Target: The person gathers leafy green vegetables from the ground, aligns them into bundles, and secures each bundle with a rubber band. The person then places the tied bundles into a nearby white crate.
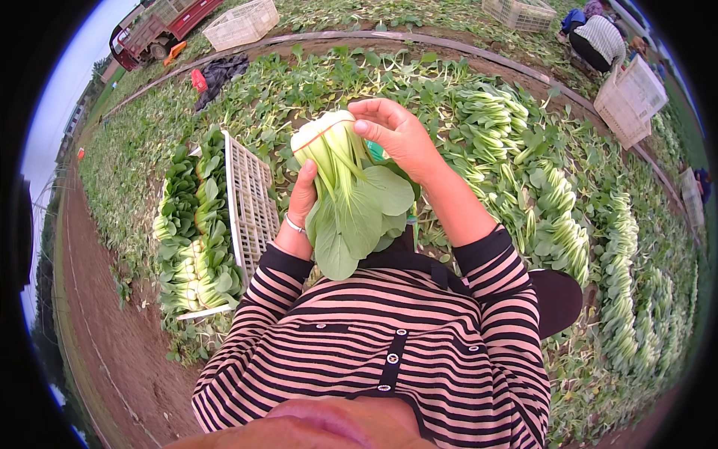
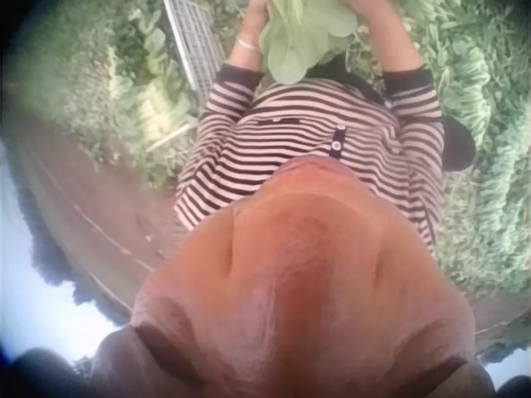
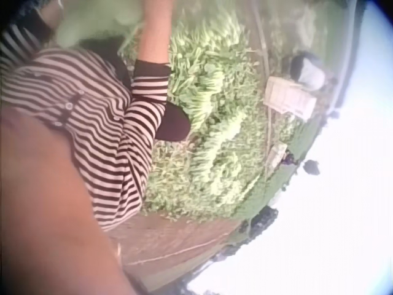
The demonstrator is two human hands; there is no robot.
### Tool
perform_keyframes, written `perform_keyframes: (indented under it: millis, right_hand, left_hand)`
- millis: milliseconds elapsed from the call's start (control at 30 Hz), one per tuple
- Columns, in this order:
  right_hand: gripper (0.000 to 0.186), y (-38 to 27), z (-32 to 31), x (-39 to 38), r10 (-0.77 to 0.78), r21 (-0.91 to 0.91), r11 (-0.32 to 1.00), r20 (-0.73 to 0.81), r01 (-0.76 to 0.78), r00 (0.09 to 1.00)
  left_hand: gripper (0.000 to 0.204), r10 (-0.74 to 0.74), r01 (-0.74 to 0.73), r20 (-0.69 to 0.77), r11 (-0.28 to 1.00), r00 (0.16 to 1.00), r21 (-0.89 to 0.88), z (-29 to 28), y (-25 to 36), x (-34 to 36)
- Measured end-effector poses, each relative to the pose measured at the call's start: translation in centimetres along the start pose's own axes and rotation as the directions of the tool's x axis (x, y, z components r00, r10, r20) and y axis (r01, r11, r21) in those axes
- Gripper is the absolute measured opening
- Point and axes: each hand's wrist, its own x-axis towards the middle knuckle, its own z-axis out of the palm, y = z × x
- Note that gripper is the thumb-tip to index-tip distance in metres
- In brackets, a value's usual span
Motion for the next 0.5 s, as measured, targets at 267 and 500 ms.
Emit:
perform_keyframes:
  millis: [267,500]
  right_hand:
    - [0.020,-0.8,-1.0,0.1,-0.002,-0.328,0.944,0.112,0.039,0.994]
    - [0.046,1.3,-1.8,-0.2,-0.002,-0.294,0.956,0.046,0.016,0.999]
  left_hand:
    - [0.084,-0.104,0.104,-0.003,0.993,0.995,-0.054,0.5,-0.2,-0.7]
    - [0.076,0.000,0.001,-0.024,0.999,1.000,0.054,-0.1,-0.9,0.4]
